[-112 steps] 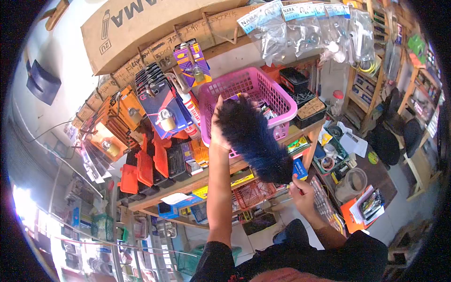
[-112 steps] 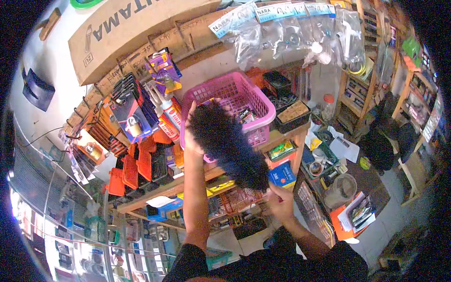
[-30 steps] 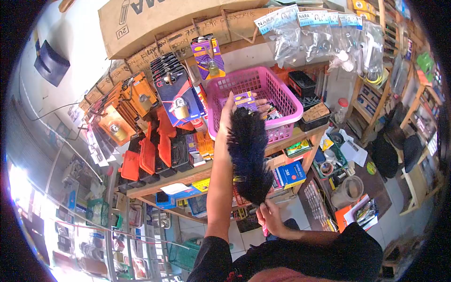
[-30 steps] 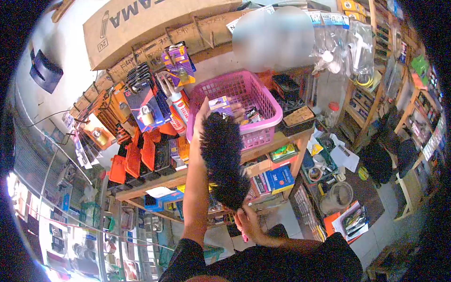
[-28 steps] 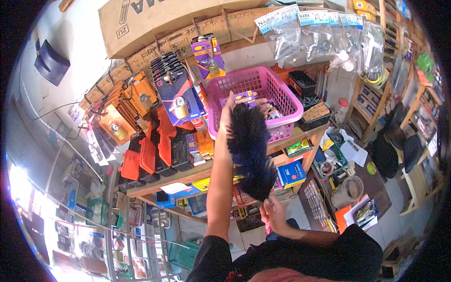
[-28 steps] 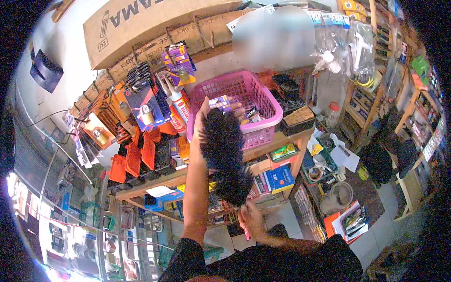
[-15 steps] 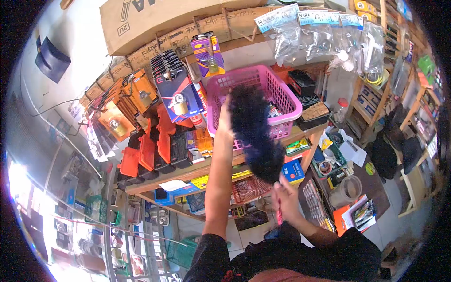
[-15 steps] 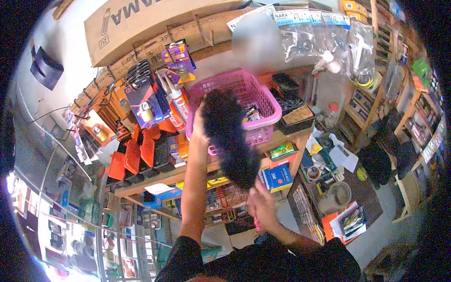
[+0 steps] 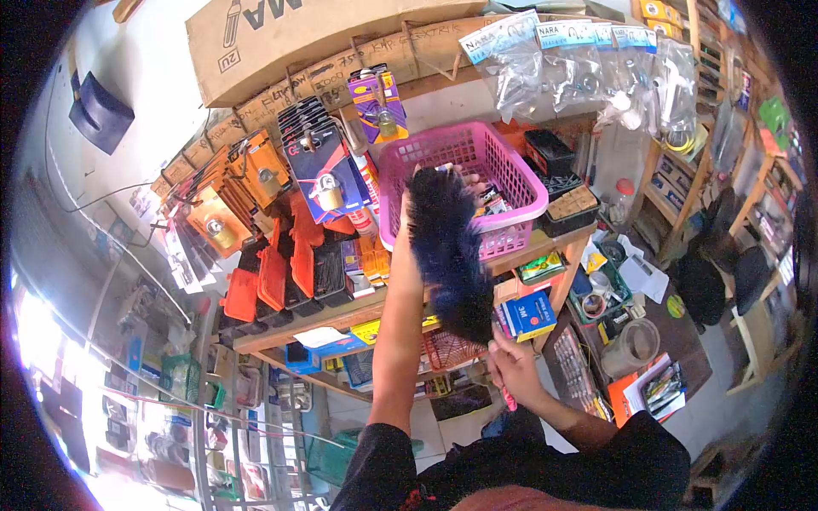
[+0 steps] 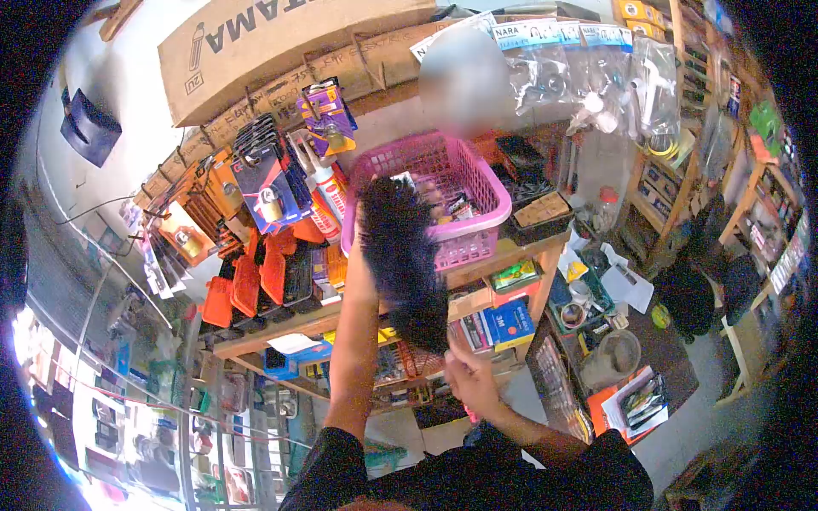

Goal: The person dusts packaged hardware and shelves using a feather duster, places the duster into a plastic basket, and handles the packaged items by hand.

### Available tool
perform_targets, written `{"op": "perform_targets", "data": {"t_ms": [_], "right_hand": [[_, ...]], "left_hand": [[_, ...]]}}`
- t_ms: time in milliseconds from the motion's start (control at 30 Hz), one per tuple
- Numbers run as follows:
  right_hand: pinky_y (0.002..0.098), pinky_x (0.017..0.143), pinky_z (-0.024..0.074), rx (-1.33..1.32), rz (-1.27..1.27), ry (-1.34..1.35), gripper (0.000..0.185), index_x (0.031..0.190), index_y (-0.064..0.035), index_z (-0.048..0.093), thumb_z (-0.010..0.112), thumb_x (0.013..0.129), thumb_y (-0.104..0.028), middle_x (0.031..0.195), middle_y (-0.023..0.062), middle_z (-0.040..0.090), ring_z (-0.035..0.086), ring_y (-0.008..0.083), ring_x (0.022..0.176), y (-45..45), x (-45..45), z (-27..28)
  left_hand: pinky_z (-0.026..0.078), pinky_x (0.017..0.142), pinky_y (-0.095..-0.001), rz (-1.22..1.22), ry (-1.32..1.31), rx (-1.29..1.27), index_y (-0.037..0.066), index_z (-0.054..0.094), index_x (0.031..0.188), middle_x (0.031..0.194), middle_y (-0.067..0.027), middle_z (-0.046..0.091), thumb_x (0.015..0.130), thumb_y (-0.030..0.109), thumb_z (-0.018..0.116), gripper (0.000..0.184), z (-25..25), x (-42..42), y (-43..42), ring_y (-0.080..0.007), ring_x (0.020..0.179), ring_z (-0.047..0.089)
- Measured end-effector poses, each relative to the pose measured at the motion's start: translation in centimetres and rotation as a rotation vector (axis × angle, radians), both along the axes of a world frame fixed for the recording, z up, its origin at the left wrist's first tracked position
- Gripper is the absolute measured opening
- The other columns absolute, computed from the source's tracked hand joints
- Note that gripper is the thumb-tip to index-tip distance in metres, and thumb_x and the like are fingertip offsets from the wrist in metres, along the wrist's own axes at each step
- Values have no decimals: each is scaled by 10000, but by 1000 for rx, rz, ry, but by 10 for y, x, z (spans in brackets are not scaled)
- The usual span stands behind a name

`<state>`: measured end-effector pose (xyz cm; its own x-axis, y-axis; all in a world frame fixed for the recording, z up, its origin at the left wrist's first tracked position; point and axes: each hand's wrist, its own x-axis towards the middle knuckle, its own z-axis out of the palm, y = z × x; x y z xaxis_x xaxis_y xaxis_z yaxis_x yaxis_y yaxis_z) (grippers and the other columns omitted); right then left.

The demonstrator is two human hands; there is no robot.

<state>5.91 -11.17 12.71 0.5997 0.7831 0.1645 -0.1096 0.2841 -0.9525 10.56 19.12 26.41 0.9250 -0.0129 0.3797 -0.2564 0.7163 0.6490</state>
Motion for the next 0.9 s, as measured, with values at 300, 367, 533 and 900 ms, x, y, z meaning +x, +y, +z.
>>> {"op": "perform_targets", "data": {"t_ms": [300,367,533,900], "right_hand": [[194,447,338,-67,-56,69,332,1272,-6,578,555,987,-176,643,-50,484,422,26,513,3,8,3],[199,479,351,-44,-156,52,355,1296,6,564,561,981,-158,682,-53,484,426,28,552,5,20,4],[203,428,331,-2,-153,-13,360,1337,-21,529,529,991,-119,642,-49,442,399,34,511,6,17,-28],[218,512,370,25,-200,-203,399,1402,-43,478,500,1011,-121,712,-37,430,424,50,596,-11,15,-89]], "left_hand": [[374,1080,-486,77,-66,-49,15,525,1319,1342,-180,548,990,532,313,649,15,-10,-14,-353,1228,521],[400,1057,-483,202,93,-73,16,547,1293,1302,-187,573,987,528,337,633,22,-17,-21,-347,1196,543],[411,1039,-483,175,136,-137,9,549,1287,1262,-185,597,1002,495,331,603,21,-16,-16,-341,1174,553],[422,1027,-471,290,154,-44,-46,552,1195,1168,-236,635,1020,481,259,628,30,-21,-29,-375,1102,585]]}}
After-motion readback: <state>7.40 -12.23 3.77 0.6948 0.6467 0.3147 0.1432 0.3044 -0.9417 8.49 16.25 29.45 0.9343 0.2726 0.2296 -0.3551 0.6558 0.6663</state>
